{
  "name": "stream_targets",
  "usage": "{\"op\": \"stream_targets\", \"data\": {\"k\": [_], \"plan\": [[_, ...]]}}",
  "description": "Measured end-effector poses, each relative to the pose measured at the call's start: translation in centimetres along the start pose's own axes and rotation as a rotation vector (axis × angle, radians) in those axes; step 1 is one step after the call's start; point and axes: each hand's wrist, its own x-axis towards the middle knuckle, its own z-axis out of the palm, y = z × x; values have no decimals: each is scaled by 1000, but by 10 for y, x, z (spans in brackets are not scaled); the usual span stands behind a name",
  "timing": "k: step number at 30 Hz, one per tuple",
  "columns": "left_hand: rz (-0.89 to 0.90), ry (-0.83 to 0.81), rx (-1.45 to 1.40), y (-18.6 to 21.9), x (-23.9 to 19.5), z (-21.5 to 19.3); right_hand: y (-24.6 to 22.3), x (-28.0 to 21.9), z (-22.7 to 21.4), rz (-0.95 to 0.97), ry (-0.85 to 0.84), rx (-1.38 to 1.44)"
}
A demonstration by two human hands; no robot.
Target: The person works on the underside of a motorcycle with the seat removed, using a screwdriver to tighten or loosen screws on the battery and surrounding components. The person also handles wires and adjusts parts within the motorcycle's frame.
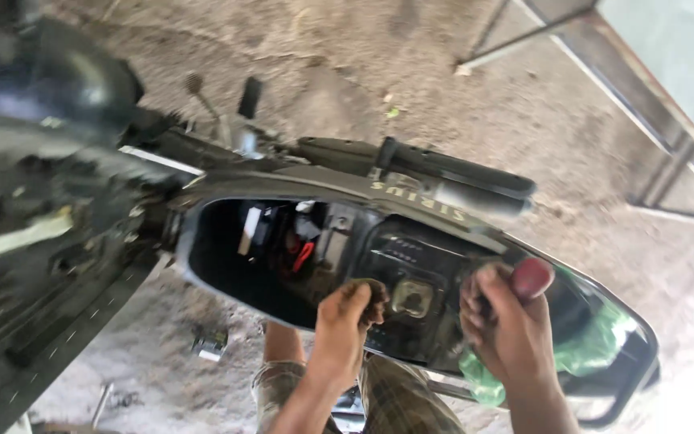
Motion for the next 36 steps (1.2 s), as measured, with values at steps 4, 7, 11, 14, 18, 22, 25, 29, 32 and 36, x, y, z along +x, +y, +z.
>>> {"op": "stream_targets", "data": {"k": [4,7,11,14,18,22,25,29,32,36], "plan": [[165,-122,398,1,-13,31,6,-22,-33,185,330,-692],[132,-144,525,-9,-12,30,23,-39,-56,113,215,-964],[236,-228,639,-8,-22,47,17,-48,-89,-35,277,-918],[72,-177,634,-4,-26,65,7,-45,-96,-428,310,-1242],[-16,-179,653,-9,-25,81,12,-37,-101,-385,372,-1251],[-52,-248,623,-26,-18,86,16,-33,-101,-519,417,-1220],[-7,-255,663,-25,-19,97,9,-38,-95,-592,458,-1192],[-152,-221,363,-27,-13,89,12,-43,-94,-674,533,-1201],[-113,-291,297,-25,-14,78,14,-49,-88,-598,521,-1030],[-114,-303,223,-28,-14,67,20,-55,-78,-553,521,-897]]}}
